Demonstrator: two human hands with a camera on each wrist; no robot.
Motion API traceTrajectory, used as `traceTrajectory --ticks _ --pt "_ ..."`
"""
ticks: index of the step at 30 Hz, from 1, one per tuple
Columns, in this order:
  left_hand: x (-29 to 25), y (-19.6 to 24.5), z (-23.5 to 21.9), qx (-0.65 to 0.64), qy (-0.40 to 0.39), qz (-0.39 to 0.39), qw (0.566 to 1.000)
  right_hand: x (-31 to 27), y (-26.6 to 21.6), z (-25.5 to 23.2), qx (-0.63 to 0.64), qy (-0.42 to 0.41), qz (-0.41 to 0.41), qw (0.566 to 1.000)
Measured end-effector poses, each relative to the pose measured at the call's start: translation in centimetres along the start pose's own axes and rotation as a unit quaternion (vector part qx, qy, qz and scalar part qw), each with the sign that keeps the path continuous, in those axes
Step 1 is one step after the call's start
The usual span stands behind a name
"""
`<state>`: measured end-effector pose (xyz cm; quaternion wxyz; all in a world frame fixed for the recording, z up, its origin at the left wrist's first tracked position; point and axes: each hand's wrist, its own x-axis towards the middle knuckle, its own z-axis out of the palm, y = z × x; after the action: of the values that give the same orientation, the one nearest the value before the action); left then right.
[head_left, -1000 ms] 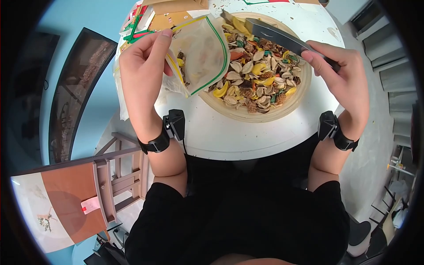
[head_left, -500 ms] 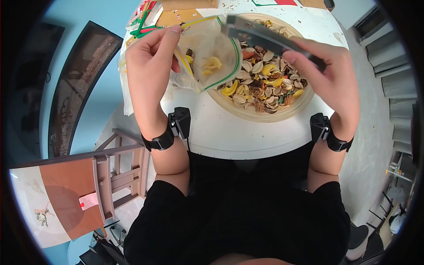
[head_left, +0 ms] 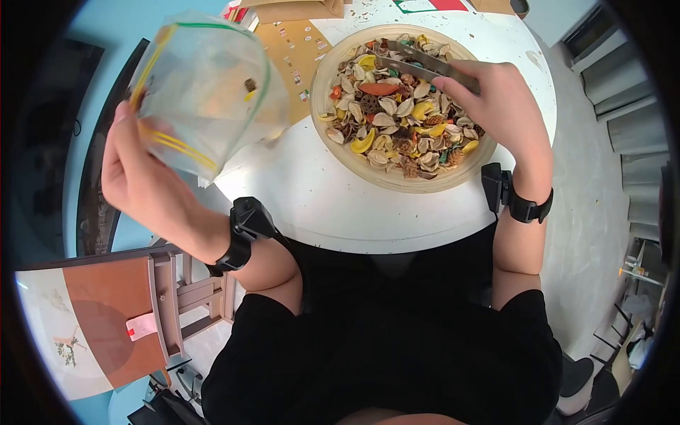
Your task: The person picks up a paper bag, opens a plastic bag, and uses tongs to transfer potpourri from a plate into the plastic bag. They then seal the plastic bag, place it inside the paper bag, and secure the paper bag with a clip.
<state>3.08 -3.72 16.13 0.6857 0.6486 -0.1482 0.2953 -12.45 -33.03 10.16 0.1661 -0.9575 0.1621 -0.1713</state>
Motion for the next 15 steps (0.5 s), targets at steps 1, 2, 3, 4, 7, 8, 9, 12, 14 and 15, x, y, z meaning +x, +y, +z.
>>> traceTrajectory --ticks 1,2,3,4,7,8,9,12,14,15 --pt "0.0 0.2 -0.3 0.011 0.007 0.014 1.000 0.1 -0.1 0.2 -0.011 -0.001 -0.010 1.000" --pt "0.0 0.4 -0.4 0.024 0.015 0.027 0.999 0.3 -0.4 0.3 -0.019 -0.005 -0.003 1.000" --pt "0.0 0.2 -0.4 0.041 0.024 0.014 0.999 0.6 -0.8 0.5 -0.027 -0.011 0.004 1.000" --pt "0.0 -0.1 -0.3 0.052 -0.005 0.010 0.999 0.7 -1.2 0.8 -0.033 -0.017 0.011 0.999" --pt "0.1 -2.0 0.4 0.070 -0.086 -0.020 0.994 1.2 -1.8 1.6 -0.059 0.001 -0.002 0.998" --pt "0.1 -2.4 0.3 0.058 -0.153 -0.036 0.986 1.2 -1.8 1.6 -0.057 0.001 0.001 0.998" --pt "0.1 -2.5 0.7 0.069 -0.175 -0.055 0.981 1.3 -1.9 1.6 -0.056 0.001 0.004 0.998" --pt "-0.7 -2.3 1.7 0.088 -0.219 -0.098 0.967 1.5 -1.9 1.8 -0.064 -0.001 -0.009 0.998" --pt "-0.8 -2.4 1.9 0.084 -0.253 -0.117 0.957 1.6 -1.8 1.8 -0.067 -0.004 -0.014 0.998" --pt "-0.7 -2.4 1.9 0.088 -0.263 -0.118 0.954 1.7 -1.9 1.7 -0.065 -0.006 -0.012 0.998"
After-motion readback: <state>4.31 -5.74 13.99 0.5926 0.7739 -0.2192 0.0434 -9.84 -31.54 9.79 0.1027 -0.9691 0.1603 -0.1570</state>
